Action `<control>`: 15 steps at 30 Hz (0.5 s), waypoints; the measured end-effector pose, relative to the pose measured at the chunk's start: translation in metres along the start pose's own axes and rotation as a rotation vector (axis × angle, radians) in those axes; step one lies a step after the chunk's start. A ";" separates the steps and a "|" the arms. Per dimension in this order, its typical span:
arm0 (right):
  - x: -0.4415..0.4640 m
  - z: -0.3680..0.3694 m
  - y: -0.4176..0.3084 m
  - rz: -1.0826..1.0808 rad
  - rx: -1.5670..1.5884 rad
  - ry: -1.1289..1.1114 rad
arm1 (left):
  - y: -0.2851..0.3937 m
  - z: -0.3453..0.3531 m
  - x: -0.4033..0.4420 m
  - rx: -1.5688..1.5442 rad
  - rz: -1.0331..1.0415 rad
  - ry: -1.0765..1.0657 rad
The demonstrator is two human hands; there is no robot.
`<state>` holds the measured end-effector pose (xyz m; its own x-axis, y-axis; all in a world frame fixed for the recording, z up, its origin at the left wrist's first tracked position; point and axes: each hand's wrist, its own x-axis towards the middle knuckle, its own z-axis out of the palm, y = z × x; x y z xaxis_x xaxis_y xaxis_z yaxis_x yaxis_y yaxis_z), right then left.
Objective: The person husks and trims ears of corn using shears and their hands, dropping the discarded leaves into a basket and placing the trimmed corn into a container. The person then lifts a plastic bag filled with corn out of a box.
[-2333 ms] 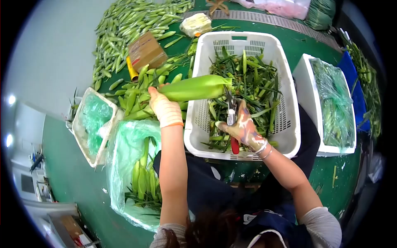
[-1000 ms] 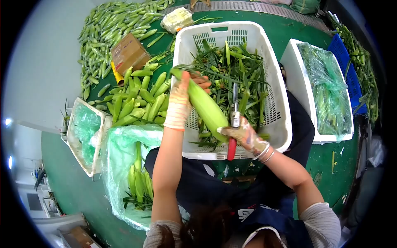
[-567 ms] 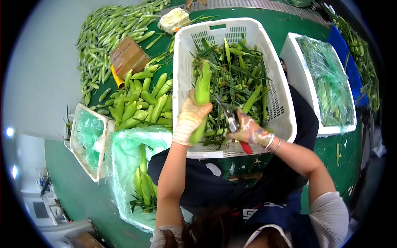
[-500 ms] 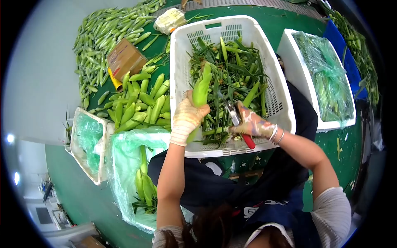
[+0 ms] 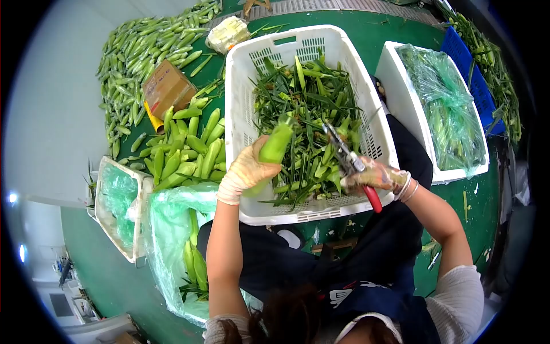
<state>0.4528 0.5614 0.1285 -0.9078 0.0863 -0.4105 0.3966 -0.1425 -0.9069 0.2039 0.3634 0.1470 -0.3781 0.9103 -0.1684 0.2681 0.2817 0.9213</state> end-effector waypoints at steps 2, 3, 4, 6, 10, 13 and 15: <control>0.005 0.006 0.003 -0.107 -0.150 -0.089 | 0.011 0.001 -0.001 -0.327 -0.048 -0.068; 0.007 0.007 0.003 -0.101 -0.204 -0.145 | 0.014 0.002 0.000 -0.321 -0.051 -0.069; 0.011 0.011 0.000 -0.154 -0.120 -0.170 | 0.016 0.002 0.003 -0.422 -0.023 -0.171; 0.016 0.020 -0.018 -0.206 -0.059 -0.188 | 0.013 0.004 0.008 -0.576 0.000 -0.332; 0.035 0.036 -0.048 -0.248 -0.042 -0.126 | 0.008 0.005 0.003 -0.727 -0.122 -0.421; 0.043 0.040 -0.040 -0.007 0.557 0.064 | -0.005 -0.043 -0.001 -0.732 -0.047 -0.169; 0.047 0.027 -0.030 0.022 0.462 0.158 | -0.039 -0.092 -0.007 -0.888 -0.028 0.367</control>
<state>0.3943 0.5431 0.1388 -0.8539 0.2219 -0.4708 0.2806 -0.5656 -0.7755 0.1148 0.3188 0.1448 -0.6687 0.7123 -0.2133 -0.4570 -0.1674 0.8736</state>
